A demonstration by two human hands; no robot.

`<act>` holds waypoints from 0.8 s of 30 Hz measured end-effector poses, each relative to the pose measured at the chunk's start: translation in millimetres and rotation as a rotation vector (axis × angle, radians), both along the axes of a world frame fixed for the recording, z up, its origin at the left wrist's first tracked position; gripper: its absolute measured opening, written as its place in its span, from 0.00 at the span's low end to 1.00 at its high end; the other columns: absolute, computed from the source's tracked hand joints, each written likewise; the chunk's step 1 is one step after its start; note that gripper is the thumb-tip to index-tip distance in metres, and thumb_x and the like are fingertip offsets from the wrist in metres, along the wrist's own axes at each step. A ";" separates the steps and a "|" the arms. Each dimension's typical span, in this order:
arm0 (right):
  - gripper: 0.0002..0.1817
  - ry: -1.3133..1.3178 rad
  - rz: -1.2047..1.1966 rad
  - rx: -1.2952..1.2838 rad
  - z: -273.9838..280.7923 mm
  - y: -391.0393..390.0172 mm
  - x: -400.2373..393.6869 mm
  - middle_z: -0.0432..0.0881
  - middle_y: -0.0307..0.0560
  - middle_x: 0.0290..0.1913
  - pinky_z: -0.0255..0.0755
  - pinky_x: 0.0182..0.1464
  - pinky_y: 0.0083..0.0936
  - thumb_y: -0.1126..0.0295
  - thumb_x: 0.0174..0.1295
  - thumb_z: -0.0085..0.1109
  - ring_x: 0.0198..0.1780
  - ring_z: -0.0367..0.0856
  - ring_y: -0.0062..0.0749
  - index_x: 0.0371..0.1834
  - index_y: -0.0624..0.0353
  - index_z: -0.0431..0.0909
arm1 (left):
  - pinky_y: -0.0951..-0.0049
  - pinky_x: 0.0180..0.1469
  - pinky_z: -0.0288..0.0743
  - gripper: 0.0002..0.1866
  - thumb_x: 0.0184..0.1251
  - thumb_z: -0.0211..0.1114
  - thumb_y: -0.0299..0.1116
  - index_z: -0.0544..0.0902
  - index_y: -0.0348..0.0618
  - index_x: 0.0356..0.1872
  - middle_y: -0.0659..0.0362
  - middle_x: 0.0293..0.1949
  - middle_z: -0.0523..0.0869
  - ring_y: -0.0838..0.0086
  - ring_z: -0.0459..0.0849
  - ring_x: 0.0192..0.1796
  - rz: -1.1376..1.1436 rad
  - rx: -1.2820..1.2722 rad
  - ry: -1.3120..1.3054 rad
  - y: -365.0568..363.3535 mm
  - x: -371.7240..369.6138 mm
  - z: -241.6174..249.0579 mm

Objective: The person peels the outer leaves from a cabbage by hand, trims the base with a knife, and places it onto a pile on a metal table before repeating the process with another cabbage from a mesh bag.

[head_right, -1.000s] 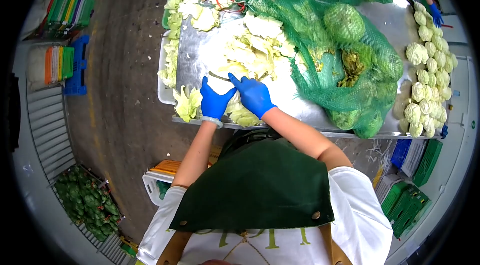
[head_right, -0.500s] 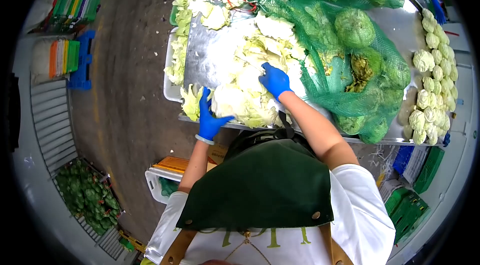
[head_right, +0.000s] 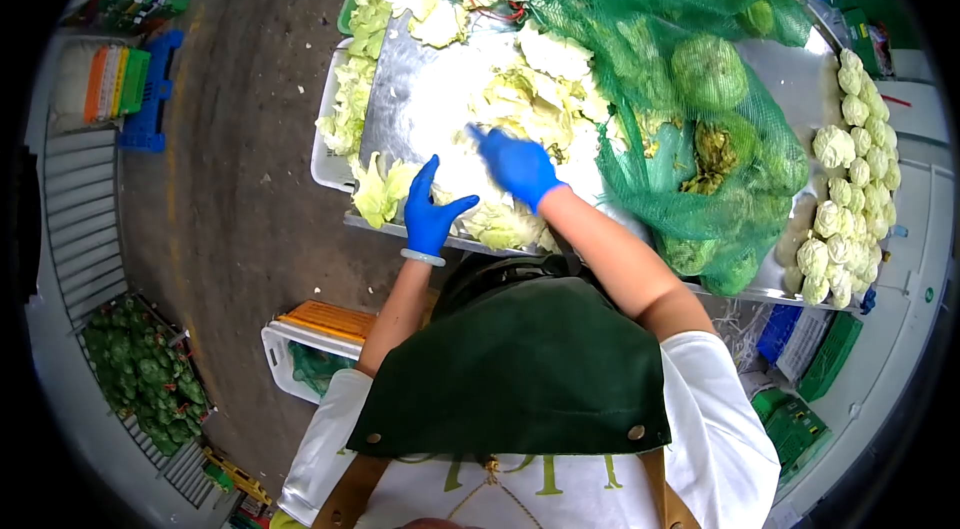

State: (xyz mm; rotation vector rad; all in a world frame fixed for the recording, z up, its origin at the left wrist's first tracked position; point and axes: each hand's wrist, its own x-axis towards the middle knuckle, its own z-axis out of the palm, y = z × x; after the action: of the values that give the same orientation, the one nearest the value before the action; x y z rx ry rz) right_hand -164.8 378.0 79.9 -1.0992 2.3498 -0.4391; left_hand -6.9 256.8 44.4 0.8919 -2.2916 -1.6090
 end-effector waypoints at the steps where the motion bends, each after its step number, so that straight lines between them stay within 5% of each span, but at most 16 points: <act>1: 0.23 -0.014 -0.090 -0.049 -36.6 2.9 -20.3 0.80 0.54 0.50 0.77 0.43 0.43 0.61 0.70 0.47 0.42 0.83 0.52 0.69 0.44 0.68 | 0.63 0.67 0.68 0.48 0.41 0.84 0.35 0.69 0.36 0.67 0.48 0.64 0.73 0.60 0.73 0.65 -0.024 -0.045 0.018 6.0 2.7 -1.1; 2: 0.23 -0.024 -0.179 -0.106 -61.5 5.7 -38.6 0.80 0.56 0.51 0.77 0.46 0.44 0.61 0.70 0.46 0.44 0.82 0.54 0.68 0.44 0.69 | 0.62 0.67 0.67 0.48 0.39 0.85 0.37 0.70 0.37 0.66 0.47 0.64 0.73 0.58 0.72 0.66 -0.048 -0.098 0.040 10.4 6.0 -3.1; 3: 0.25 -0.138 -0.213 -0.107 -49.4 3.9 -40.8 0.80 0.56 0.52 0.75 0.52 0.41 0.56 0.66 0.57 0.49 0.82 0.52 0.65 0.48 0.71 | 0.61 0.68 0.66 0.49 0.39 0.84 0.35 0.69 0.38 0.67 0.47 0.64 0.73 0.57 0.71 0.67 -0.054 -0.098 0.074 10.4 11.2 -5.1; 6: 0.33 -0.301 -0.307 -0.400 -36.6 9.6 -15.4 0.80 0.55 0.52 0.74 0.54 0.36 0.50 0.56 0.69 0.52 0.81 0.47 0.62 0.53 0.72 | 0.62 0.71 0.61 0.50 0.43 0.83 0.33 0.65 0.38 0.70 0.50 0.69 0.69 0.60 0.68 0.70 -0.068 0.200 0.165 -12.9 36.0 -27.4; 7: 0.42 -0.389 -0.417 -0.390 -49.1 8.2 -5.7 0.80 0.55 0.51 0.73 0.55 0.34 0.47 0.45 0.77 0.53 0.80 0.44 0.60 0.56 0.71 | 0.62 0.72 0.59 0.50 0.44 0.82 0.32 0.63 0.38 0.71 0.50 0.70 0.68 0.62 0.66 0.70 -0.125 0.219 0.141 -24.3 43.4 -26.2; 10: 0.42 -0.473 -0.573 -0.235 -66.5 3.9 14.5 0.82 0.59 0.46 0.74 0.52 0.36 0.47 0.43 0.77 0.49 0.82 0.48 0.56 0.63 0.71 | 0.60 0.73 0.57 0.53 0.44 0.82 0.34 0.59 0.38 0.73 0.52 0.71 0.64 0.61 0.63 0.72 -0.211 0.106 0.063 -48.4 63.3 -10.3; 11: 0.40 -0.522 -0.562 -0.266 -69.4 1.4 21.2 0.83 0.58 0.40 0.75 0.48 0.36 0.47 0.43 0.78 0.44 0.83 0.48 0.52 0.64 0.71 | 0.58 0.73 0.56 0.55 0.44 0.82 0.37 0.57 0.38 0.73 0.50 0.72 0.62 0.58 0.61 0.73 -0.124 0.384 -0.005 -46.5 65.6 2.6; 15: 0.21 -0.494 -0.614 -0.505 -60.0 -14.7 50.0 0.81 0.52 0.30 0.74 0.37 0.38 0.68 0.52 0.68 0.33 0.82 0.48 0.49 0.55 0.72 | 0.54 0.71 0.58 0.56 0.41 0.83 0.38 0.58 0.40 0.73 0.42 0.68 0.64 0.52 0.61 0.71 -0.052 -0.253 -0.130 -6.7 51.9 6.1; 18: 0.19 -0.282 -0.558 -0.526 -65.6 -13.7 28.2 0.81 0.53 0.30 0.74 0.35 0.38 0.69 0.53 0.66 0.32 0.81 0.50 0.47 0.55 0.72 | 0.59 0.70 0.61 0.55 0.41 0.84 0.37 0.60 0.38 0.71 0.46 0.66 0.67 0.56 0.66 0.68 0.090 -0.238 -0.120 3.2 35.7 -0.7; 20: 0.21 -0.275 -0.745 -0.471 -85.2 -6.2 3.0 0.81 0.53 0.31 0.74 0.36 0.39 0.70 0.54 0.64 0.33 0.81 0.51 0.52 0.54 0.73 | 0.60 0.68 0.65 0.53 0.37 0.85 0.33 0.63 0.40 0.69 0.48 0.64 0.70 0.58 0.69 0.66 0.084 -0.045 -0.059 -16.7 39.0 -6.6; 24: 0.33 -0.324 -0.523 -0.530 -15.4 -4.3 21.2 0.84 0.50 0.40 0.77 0.43 0.34 0.55 0.54 0.71 0.39 0.84 0.45 0.62 0.52 0.70 | 0.63 0.68 0.65 0.53 0.35 0.85 0.29 0.63 0.39 0.68 0.52 0.64 0.69 0.62 0.69 0.65 0.058 0.102 0.079 -35.0 45.7 -1.3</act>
State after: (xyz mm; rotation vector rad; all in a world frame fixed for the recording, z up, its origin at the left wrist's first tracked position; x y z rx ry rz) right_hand -143.6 373.7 64.5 -0.5283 2.2514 -1.3784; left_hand 38.8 221.8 43.1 0.8922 -2.1274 -1.7180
